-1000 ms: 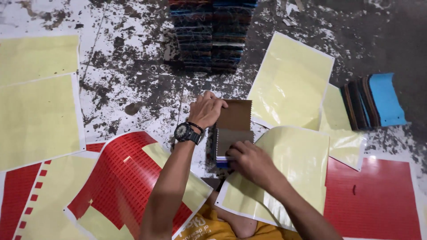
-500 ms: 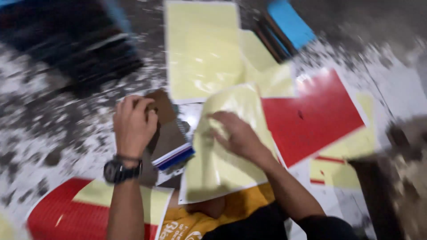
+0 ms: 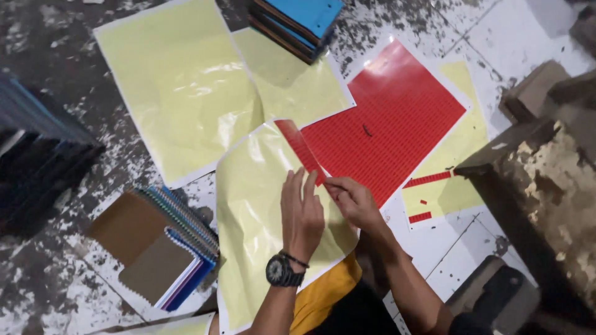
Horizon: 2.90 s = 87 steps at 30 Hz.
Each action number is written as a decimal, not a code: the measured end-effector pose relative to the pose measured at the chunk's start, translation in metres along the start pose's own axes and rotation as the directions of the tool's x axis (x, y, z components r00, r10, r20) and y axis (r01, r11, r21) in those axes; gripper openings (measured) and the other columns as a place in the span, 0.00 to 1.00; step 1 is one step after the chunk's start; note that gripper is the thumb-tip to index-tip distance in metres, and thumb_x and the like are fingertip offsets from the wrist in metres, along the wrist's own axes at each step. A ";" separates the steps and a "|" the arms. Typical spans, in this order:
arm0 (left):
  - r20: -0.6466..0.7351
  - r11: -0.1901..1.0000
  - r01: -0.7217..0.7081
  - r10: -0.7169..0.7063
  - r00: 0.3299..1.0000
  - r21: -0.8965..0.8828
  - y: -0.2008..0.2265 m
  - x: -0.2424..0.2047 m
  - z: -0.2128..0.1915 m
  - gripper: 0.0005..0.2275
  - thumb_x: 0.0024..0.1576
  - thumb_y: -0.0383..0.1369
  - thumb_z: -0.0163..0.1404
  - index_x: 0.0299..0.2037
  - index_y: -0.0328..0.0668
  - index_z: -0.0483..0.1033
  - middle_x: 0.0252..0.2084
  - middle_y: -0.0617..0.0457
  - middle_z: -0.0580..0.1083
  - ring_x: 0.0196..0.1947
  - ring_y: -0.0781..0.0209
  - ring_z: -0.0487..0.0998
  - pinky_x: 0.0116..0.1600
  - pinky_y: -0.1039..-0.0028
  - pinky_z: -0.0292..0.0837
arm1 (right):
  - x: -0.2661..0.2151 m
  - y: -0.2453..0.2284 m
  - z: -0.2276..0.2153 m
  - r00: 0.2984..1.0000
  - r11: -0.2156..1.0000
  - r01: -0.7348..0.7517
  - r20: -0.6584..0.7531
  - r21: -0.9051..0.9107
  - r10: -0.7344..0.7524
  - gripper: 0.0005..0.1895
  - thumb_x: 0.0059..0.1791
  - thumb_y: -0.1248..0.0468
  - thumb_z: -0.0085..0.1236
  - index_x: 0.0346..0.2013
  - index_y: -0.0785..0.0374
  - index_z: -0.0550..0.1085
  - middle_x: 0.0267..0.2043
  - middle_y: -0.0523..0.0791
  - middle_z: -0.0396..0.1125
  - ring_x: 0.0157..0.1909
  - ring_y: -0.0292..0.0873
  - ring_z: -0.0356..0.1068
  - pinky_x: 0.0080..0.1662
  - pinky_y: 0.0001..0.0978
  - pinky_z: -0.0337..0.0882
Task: Peeling small red labels from a sheet and applying them to colored swatches, then organizing the swatches into a binder.
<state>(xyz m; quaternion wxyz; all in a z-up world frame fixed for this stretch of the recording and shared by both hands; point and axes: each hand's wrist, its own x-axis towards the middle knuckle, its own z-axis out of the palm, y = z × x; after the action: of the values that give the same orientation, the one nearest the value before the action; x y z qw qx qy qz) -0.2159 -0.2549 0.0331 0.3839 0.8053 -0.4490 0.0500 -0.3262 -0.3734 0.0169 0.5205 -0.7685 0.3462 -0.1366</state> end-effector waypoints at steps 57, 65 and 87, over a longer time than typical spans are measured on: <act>0.081 0.560 0.508 -0.616 0.784 -0.654 0.016 -0.003 -0.027 0.14 0.55 0.22 0.54 0.51 0.32 0.73 0.52 0.37 0.75 0.72 0.29 0.56 0.70 0.47 0.58 | 0.003 -0.042 0.041 0.950 0.998 -0.041 -0.311 -0.057 0.021 0.11 0.38 0.65 0.75 0.33 0.51 0.84 0.25 0.41 0.74 0.32 0.40 0.76 0.37 0.29 0.75; 0.130 0.465 0.535 -0.657 0.742 -0.705 0.021 0.004 -0.027 0.23 0.55 0.23 0.56 0.60 0.31 0.66 0.37 0.43 0.79 0.70 0.36 0.61 0.72 0.46 0.52 | -0.006 -0.020 0.031 0.993 0.903 -0.106 -0.010 0.417 0.121 0.17 0.42 0.67 0.68 0.46 0.64 0.81 0.52 0.50 0.67 0.54 0.45 0.69 0.56 0.39 0.70; 0.219 0.462 0.575 -0.619 0.754 -0.675 0.020 0.024 -0.035 0.30 0.48 0.18 0.52 0.64 0.39 0.62 0.63 0.39 0.67 0.48 0.56 0.80 0.56 0.66 0.72 | 0.001 -0.033 0.037 0.985 0.976 -0.043 -0.155 0.215 0.078 0.09 0.42 0.62 0.72 0.37 0.57 0.83 0.38 0.44 0.78 0.42 0.40 0.78 0.41 0.31 0.76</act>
<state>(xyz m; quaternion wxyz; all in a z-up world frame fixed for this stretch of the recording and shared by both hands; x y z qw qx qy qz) -0.2077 -0.2542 0.0797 0.6670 0.6965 -0.1106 -0.2404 -0.2913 -0.3414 0.0308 0.5732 -0.6842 0.3942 -0.2189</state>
